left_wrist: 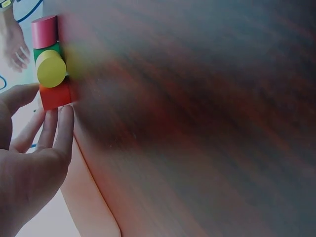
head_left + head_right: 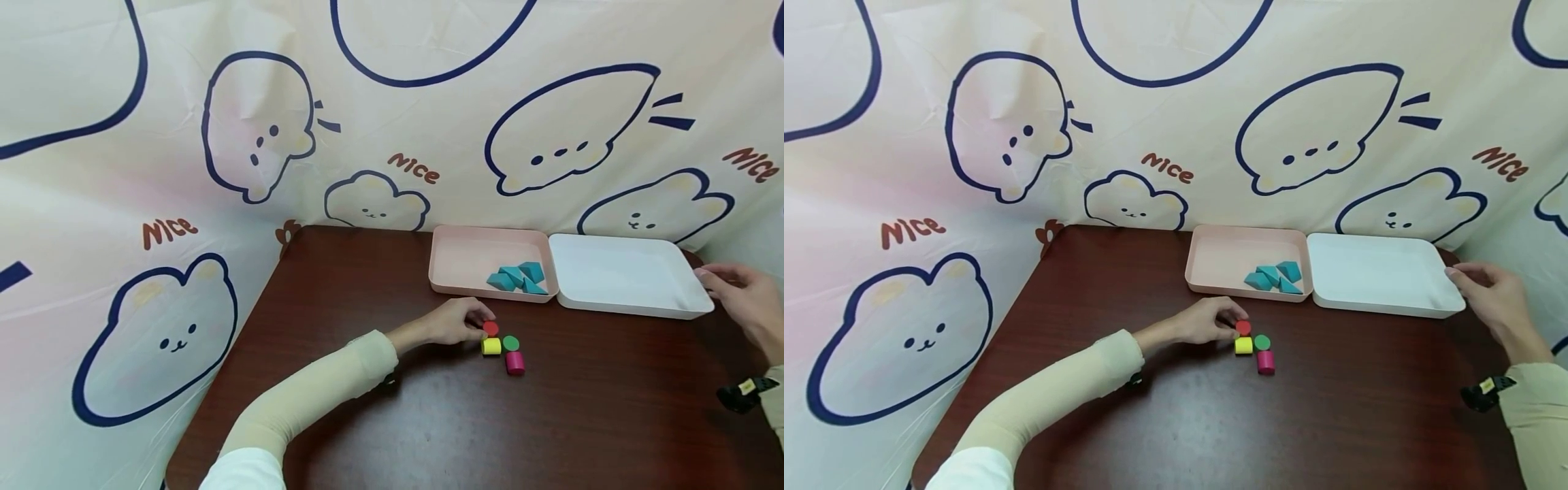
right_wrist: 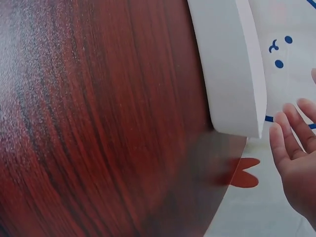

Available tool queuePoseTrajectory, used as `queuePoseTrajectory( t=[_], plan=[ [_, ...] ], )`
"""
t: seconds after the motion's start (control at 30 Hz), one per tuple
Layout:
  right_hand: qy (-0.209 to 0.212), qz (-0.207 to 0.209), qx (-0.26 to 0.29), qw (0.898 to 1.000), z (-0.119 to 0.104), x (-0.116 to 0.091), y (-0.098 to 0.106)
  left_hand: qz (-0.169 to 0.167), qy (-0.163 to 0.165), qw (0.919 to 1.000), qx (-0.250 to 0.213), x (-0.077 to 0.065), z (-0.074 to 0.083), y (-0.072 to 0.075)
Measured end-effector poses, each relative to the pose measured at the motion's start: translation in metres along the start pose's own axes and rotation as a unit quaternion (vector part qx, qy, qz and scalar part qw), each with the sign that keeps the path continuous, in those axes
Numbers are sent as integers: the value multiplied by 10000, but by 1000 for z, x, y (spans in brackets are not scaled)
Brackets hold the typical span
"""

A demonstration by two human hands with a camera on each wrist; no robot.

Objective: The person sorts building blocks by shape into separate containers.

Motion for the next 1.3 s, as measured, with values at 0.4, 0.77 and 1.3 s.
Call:
queuePoseTrajectory(
  t=[0.4, 0.77, 1.3],
  plan=[
    [-632, 58, 190, 9978, 20, 1, -3, -30, 65, 9997, 214, 6, 0, -1],
    [-485, -292, 59, 9984, 33, 6, -14, -76, 79, 9999, 55, 7, -4, -3],
    [-405, -120, 355, 9985, 37, 4, -20, -29, 77, 9999, -95, 9, -11, -4]
  ],
)
Point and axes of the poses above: each hand's wrist, its own x-axis towards the middle knuckle, its own y-axis out of the back of the hand, z = x × y, the point moved 1 cm from there along x, towards the middle knuckle, and after that the axes turned 6 degrees about -x, right-handed, at the moved point
